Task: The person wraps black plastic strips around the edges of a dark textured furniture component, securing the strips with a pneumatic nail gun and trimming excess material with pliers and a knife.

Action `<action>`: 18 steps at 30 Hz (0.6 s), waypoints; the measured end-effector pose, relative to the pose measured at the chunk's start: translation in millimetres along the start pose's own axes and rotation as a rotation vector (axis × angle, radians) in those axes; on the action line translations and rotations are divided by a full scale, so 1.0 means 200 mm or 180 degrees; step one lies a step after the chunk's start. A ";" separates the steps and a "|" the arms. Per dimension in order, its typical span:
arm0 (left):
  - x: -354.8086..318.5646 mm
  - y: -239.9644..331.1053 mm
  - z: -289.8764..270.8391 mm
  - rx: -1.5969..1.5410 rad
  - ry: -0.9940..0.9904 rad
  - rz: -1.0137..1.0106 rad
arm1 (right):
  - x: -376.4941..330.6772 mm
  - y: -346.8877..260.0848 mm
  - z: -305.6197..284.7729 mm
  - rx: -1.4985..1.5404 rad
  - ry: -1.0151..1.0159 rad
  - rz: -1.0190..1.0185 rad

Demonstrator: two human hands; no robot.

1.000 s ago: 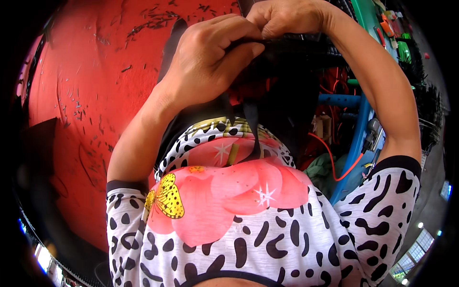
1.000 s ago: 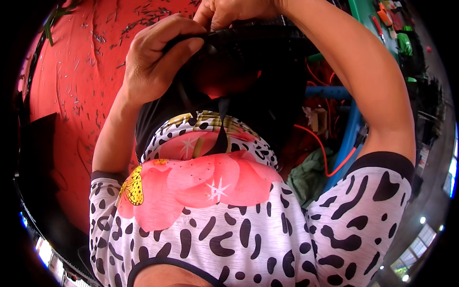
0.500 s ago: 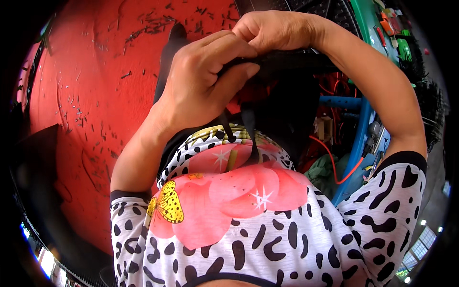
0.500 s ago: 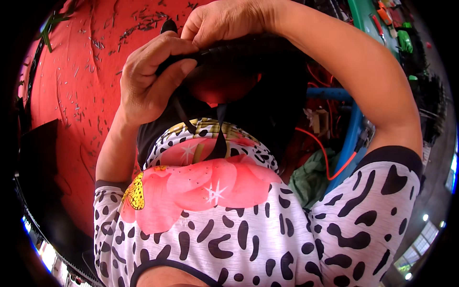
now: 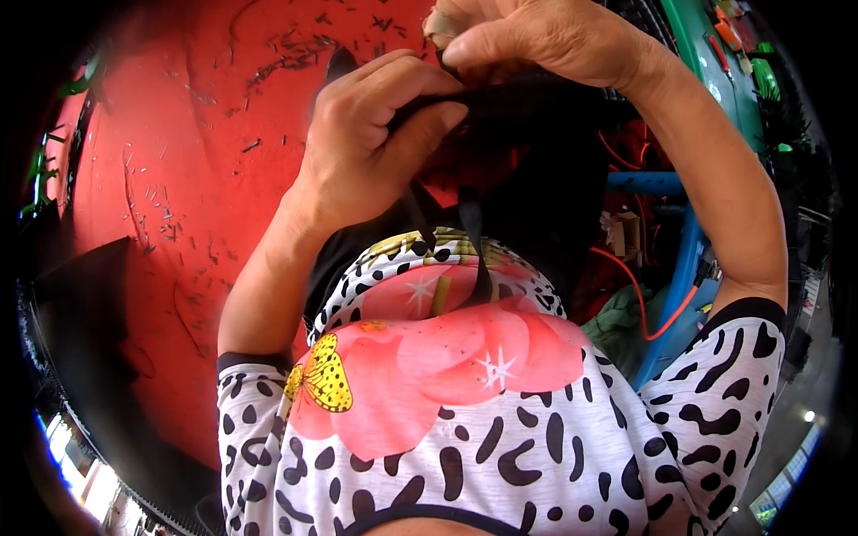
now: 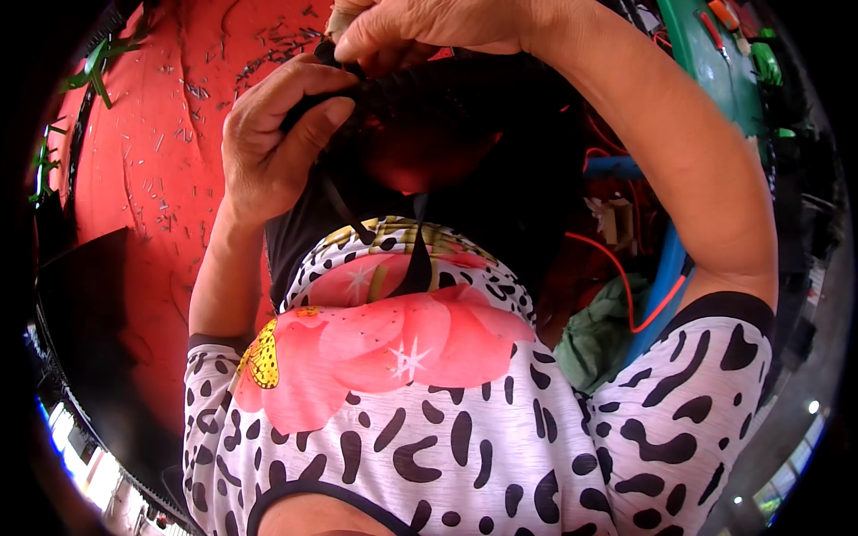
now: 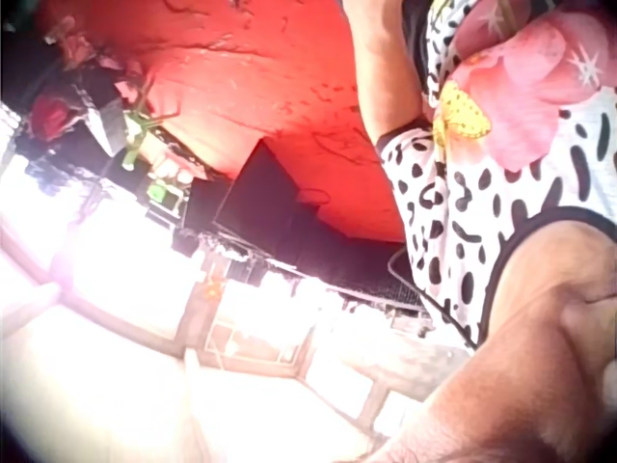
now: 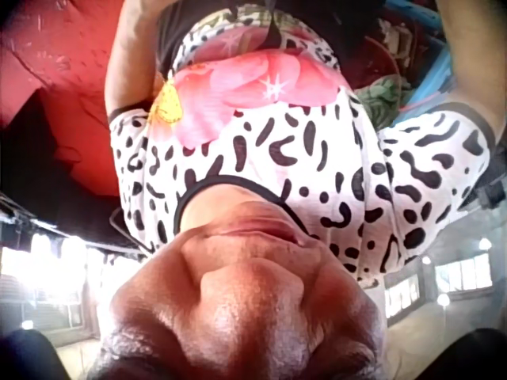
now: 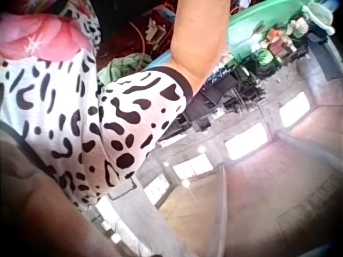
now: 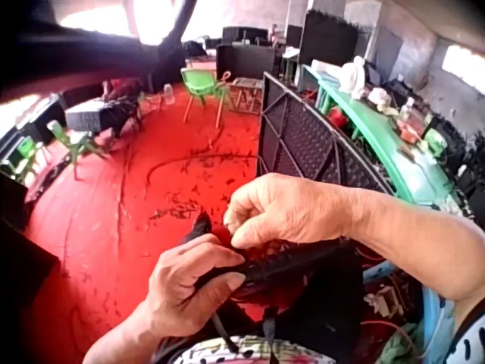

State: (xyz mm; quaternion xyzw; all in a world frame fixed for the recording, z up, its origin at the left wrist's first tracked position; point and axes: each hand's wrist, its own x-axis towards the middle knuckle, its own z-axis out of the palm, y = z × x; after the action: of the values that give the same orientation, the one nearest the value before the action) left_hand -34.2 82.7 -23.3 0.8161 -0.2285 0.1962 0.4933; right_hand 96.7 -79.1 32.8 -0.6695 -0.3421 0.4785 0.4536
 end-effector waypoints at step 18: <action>0.07 0.02 -0.12 -0.0271 -0.0607 -0.1349 | 0.02 0.04 0.10 -0.0213 0.0935 -0.0559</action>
State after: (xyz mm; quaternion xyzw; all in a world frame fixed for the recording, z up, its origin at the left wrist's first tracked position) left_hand -27.3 100.5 -3.2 0.8391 -0.1057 0.0004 0.5337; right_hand 78.6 -71.5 21.6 -0.7145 -0.3450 0.3225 0.5162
